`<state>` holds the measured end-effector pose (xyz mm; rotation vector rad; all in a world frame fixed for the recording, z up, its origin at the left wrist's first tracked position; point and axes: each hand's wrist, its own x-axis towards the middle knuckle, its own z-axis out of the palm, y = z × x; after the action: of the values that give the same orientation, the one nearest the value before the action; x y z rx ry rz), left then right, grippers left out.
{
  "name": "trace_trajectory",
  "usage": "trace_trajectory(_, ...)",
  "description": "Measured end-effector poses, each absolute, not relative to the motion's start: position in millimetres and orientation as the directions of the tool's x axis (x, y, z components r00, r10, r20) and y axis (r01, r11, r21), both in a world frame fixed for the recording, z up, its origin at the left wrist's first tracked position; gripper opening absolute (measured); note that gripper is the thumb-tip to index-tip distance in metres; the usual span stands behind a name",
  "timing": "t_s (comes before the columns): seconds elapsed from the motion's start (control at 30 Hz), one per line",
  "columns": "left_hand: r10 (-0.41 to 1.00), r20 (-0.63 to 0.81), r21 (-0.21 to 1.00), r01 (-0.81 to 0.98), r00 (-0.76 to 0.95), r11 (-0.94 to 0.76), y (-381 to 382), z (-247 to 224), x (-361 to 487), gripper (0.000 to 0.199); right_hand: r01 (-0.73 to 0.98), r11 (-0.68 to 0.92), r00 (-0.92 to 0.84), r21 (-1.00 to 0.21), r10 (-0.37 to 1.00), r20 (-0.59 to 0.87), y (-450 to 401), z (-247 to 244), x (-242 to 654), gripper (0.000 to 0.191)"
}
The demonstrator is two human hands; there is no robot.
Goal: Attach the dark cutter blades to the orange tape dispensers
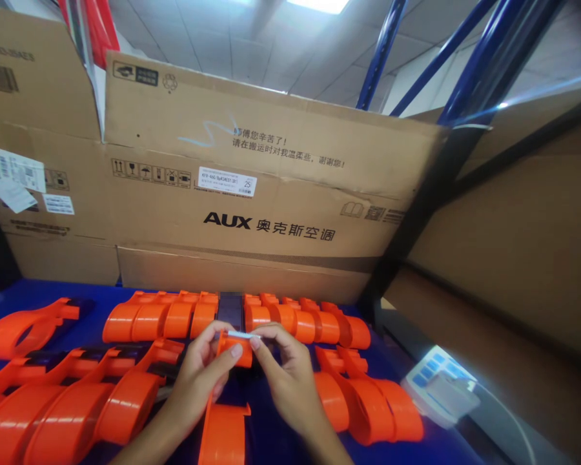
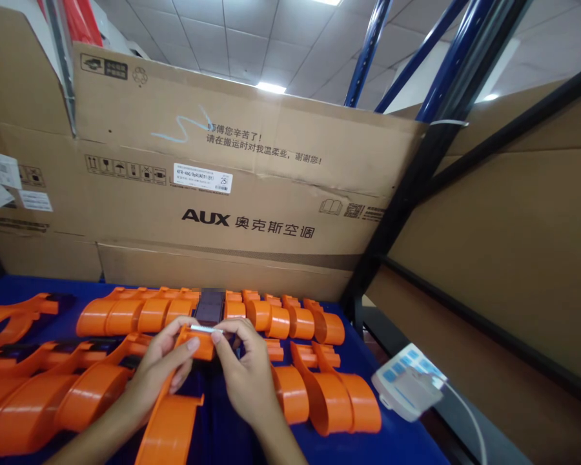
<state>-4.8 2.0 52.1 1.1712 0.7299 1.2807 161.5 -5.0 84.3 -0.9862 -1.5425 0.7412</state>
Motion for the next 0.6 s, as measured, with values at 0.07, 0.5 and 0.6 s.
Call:
trace_trajectory(0.07, 0.965, 0.193, 0.928, -0.351, 0.176, -0.121, 2.4, 54.2, -6.9, 0.035, 0.193, 0.450, -0.027, -0.872, 0.891, 0.454, -5.1, 84.8, 161.9, 0.018)
trace_trajectory(0.5, 0.958, 0.080, 0.799, -0.592, 0.275, 0.104, 16.2, 66.4, -28.6, 0.036, 0.247, 0.507, 0.172, -0.826, 0.816, 0.553, 2.1, 84.9, 173.5, 0.025)
trace_trajectory(0.6, 0.983, 0.034, 0.662, -0.741, 0.178, 0.111, 14.4, 77.6, -35.8, 0.029, 0.419, 0.527, 0.125, -0.740, 0.773, 0.621, 0.5, 87.2, 173.4, 0.019)
